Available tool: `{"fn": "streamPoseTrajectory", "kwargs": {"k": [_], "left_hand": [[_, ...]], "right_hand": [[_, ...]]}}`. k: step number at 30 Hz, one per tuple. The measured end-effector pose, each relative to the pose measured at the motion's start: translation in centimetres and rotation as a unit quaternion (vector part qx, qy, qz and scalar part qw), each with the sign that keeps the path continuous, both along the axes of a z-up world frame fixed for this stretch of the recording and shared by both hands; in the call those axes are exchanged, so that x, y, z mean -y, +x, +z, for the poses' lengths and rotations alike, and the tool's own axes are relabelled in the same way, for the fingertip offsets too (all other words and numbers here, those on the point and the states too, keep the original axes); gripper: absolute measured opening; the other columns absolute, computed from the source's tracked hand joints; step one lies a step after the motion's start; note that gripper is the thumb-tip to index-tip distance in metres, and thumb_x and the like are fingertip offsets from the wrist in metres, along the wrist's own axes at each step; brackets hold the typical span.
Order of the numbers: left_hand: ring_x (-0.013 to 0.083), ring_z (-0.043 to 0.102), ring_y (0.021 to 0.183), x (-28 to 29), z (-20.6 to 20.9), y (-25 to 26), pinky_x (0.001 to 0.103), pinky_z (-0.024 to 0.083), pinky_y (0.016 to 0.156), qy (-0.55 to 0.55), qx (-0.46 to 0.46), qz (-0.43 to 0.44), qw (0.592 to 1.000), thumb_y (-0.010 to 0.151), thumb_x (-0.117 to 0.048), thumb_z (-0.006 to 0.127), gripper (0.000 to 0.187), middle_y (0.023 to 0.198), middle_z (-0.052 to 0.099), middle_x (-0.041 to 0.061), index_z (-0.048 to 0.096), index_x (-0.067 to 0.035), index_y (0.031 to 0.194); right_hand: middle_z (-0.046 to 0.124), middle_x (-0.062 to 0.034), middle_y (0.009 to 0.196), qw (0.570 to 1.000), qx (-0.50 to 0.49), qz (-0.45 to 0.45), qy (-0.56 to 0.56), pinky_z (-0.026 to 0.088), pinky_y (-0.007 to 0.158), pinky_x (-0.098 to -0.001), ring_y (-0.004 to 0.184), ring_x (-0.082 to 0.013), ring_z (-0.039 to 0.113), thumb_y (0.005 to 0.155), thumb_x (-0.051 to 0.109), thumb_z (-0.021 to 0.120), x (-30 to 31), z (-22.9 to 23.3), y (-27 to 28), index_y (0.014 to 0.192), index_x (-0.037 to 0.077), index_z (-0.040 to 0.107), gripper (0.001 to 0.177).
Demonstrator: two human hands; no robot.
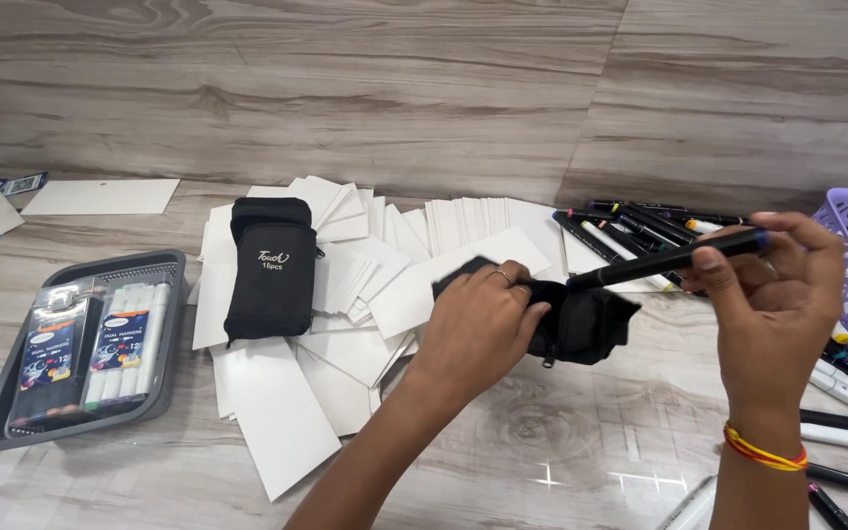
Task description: The person organizes a collection of dual-tip markers into a black fabric pouch. They pick up markers from a pile on the floor, briefly inspect them, and place them into the pouch one by one. The person also handles a plastic container of markers and a stack of white paper cards during the process.
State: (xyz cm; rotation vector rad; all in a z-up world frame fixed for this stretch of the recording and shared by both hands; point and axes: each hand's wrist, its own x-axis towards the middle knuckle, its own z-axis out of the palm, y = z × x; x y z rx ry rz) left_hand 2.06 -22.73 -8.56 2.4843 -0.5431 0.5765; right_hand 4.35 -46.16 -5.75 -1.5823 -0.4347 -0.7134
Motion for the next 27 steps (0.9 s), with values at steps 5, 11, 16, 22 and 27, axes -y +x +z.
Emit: {"fn": "streamPoseTrajectory", "kwargs": {"k": [5,11,16,22,27], "left_hand": [[0.0275,0.063,0.114,-0.3,0.7,-0.2,0.043,0.043,0.111,-0.044,0.118,0.004,0.992,0.096,-0.014,0.067,0.021,0.117,0.07,0.009,0.075,0.003,0.104],[0.0237,0.047,0.143,-1.3,-0.1,1.3,0.056,0.022,0.124,-0.004,0.161,0.039,0.986,0.088,-0.002,0.066,0.04,0.14,0.056,0.005,0.064,-0.001,0.128],[0.03,0.04,0.149,-2.8,-2.1,3.7,0.048,0.033,0.125,-0.103,0.138,0.005,0.985,0.083,0.007,0.069,0.054,0.148,0.05,0.009,0.057,0.001,0.136],[0.0311,0.046,0.143,-3.7,-4.2,5.2,0.047,0.037,0.12,-0.133,0.088,-0.018,0.987,0.078,0.002,0.079,0.054,0.146,0.051,0.011,0.059,-0.001,0.128],[0.0289,0.047,0.146,-3.6,-5.7,5.7,0.042,0.043,0.12,-0.2,0.015,-0.051,0.978,0.08,-0.005,0.082,0.052,0.146,0.052,0.009,0.059,-0.004,0.127]], "right_hand": [[0.068,-0.0144,0.11,0.993,0.013,0.018,-0.118,0.062,0.091,-0.029,0.103,-0.0185,0.072,0.099,-0.002,0.074,1.4,-0.6,-0.3,0.125,-0.002,0.057,0.031],[0.073,-0.0131,0.11,0.983,-0.012,0.043,-0.177,0.063,0.094,-0.0297,0.106,-0.0193,0.074,0.089,-0.001,0.076,1.2,-0.1,-0.8,0.114,-0.002,0.066,0.027],[0.078,-0.0121,0.1,0.962,-0.033,0.028,-0.269,0.063,0.08,-0.0275,0.089,-0.0166,0.076,0.08,0.0,0.08,-0.4,0.1,-0.6,0.109,-0.001,0.071,0.03],[0.073,-0.0081,0.113,0.995,0.064,0.008,-0.08,0.063,0.093,-0.0258,0.103,-0.0121,0.074,0.099,0.005,0.077,-1.6,-0.8,-0.3,0.12,0.004,0.064,0.025],[0.075,-0.0106,0.109,0.981,0.028,-0.042,-0.188,0.062,0.083,-0.0272,0.096,-0.0143,0.075,0.094,0.004,0.078,-2.2,-1.9,0.8,0.117,0.002,0.068,0.025]]}}
